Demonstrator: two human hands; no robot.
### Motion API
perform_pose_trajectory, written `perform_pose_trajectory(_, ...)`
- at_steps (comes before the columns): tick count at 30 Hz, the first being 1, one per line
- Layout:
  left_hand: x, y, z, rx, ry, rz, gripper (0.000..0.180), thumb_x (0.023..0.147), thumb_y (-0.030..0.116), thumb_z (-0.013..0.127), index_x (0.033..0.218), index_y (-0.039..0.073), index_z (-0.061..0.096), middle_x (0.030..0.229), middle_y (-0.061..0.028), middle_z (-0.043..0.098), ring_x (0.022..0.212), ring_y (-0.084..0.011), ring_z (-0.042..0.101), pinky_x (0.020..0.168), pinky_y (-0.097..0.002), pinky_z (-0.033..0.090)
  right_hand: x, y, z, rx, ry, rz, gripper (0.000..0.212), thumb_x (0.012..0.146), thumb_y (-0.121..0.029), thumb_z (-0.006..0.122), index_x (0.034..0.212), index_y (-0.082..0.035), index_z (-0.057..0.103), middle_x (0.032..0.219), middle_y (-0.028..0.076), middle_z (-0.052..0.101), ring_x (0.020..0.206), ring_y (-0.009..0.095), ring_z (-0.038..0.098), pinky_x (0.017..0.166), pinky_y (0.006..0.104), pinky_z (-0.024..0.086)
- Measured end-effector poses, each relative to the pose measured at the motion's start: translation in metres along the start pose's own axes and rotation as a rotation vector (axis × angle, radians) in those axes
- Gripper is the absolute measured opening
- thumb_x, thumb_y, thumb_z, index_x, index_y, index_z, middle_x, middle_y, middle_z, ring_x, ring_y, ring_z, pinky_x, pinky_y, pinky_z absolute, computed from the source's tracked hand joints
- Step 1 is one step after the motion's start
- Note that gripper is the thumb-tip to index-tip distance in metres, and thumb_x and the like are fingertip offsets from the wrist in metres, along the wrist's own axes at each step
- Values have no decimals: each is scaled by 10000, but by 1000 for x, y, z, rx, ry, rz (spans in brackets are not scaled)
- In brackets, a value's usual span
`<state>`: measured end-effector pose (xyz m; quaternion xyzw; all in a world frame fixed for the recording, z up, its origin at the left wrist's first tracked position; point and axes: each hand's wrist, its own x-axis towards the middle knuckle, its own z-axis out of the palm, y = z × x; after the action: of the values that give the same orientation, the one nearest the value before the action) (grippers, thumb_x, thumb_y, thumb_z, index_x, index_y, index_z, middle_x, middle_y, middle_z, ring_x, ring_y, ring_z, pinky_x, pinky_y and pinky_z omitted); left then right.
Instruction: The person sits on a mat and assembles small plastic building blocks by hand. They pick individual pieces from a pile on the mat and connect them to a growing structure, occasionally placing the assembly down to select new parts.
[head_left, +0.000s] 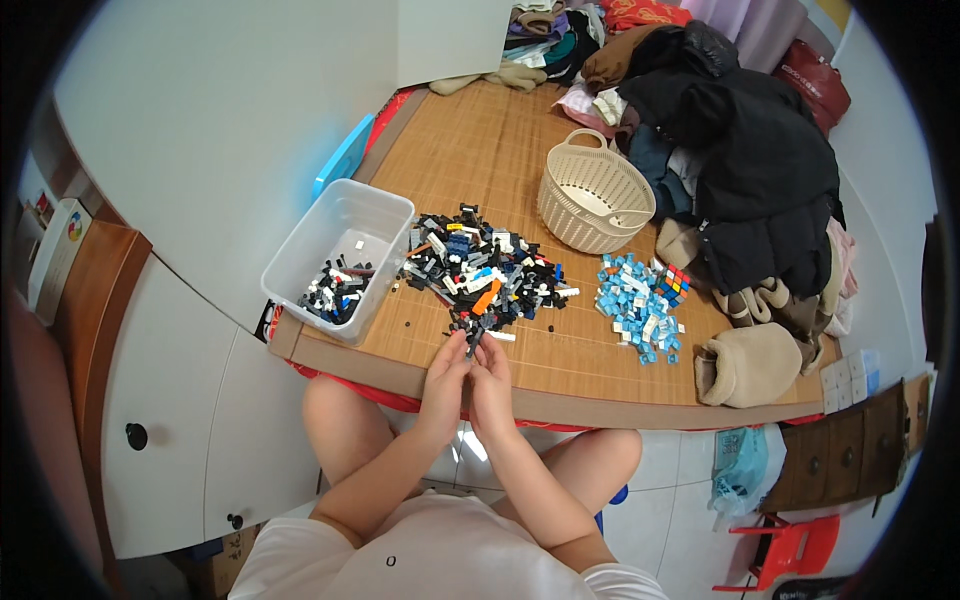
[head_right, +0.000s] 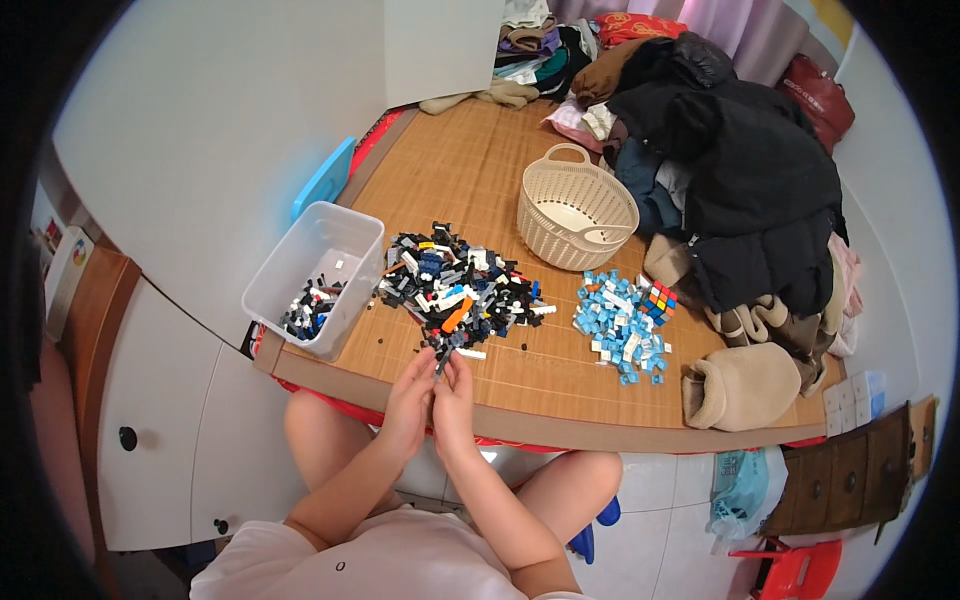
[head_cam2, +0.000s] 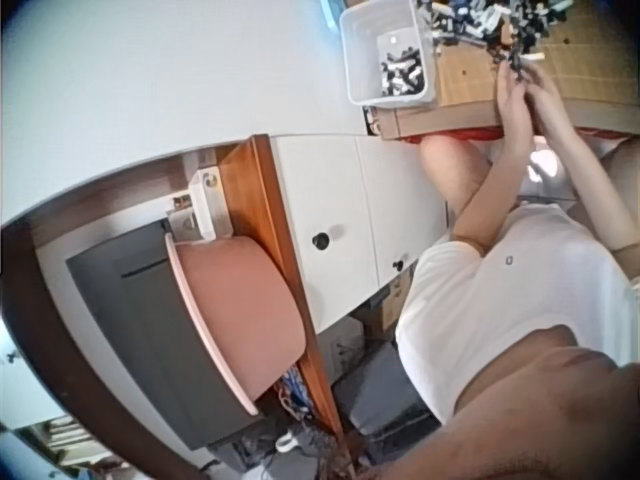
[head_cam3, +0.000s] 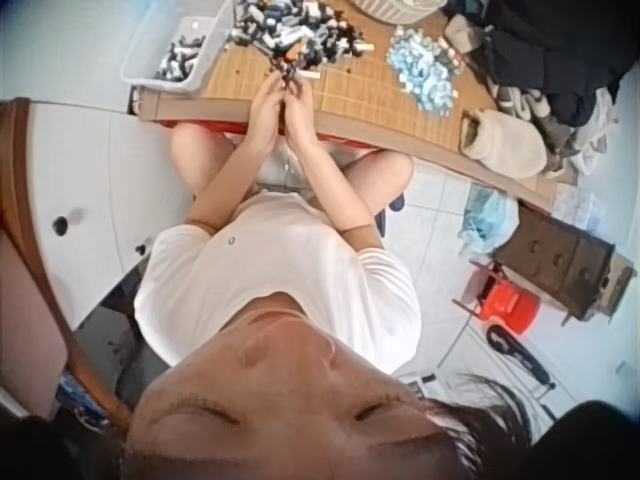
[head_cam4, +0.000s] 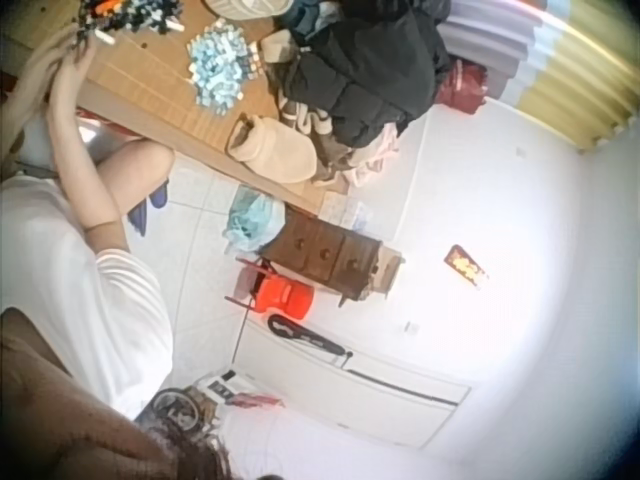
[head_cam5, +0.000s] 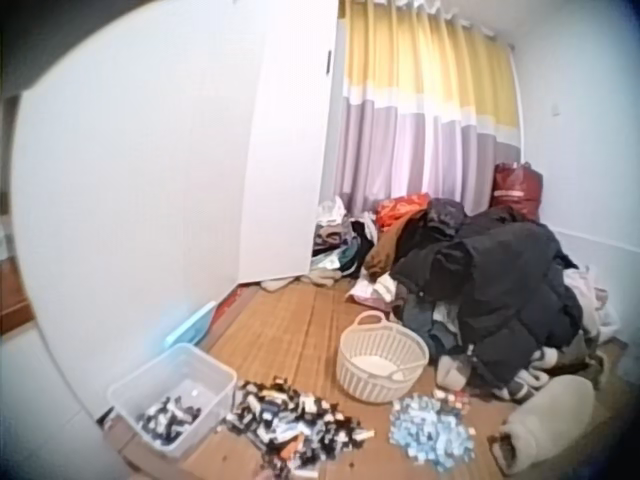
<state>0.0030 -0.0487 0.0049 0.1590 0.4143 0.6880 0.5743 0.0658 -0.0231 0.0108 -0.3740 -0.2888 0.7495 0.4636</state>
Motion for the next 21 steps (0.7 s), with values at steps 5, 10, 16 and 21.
perform_pose_trajectory(5, 5, 2, 1, 52, -2, -8, 500, 862, 33, 390, 1337, -56, 262, 1358, -191, 317, 1288, -217, 291, 1037, -305, 258, 3, 0, -2, -123, 75, -10, 583, 788, 71, 373, 1351, 5, 242, 1382, 160, 287, 1303, 234, 256, 1052, 326, 238)
perform_pose_trajectory(10, 8, 5, -3, 124, -18, -37, 488, 862, 46, 403, 1331, -41, 297, 1353, -179, 339, 1282, -226, 306, 1030, -298, 263, 7, -1, -3, -193, 37, -8, 601, 787, 62, 382, 1363, 10, 220, 1393, 168, 273, 1309, 243, 246, 1047, 323, 244)
perform_pose_trajectory(16, 0, 21, 1, 242, -44, 14, 483, 854, 38, 396, 1327, -29, 328, 1386, -147, 322, 1319, -213, 250, 1052, -308, 226, 6, -3, -2, -272, 35, -8, 616, 774, 62, 399, 1362, 26, 218, 1384, 167, 288, 1300, 238, 264, 1024, 308, 272)
perform_pose_trajectory(21, -7, 21, -9, 209, -28, 23, 509, 847, 21, 390, 1343, -33, 289, 1401, -156, 288, 1333, -225, 215, 1062, -319, 211, 8, -1, -6, -202, -11, -22, 634, 748, 64, 425, 1352, 42, 236, 1367, 161, 314, 1290, 236, 272, 1015, 312, 284)
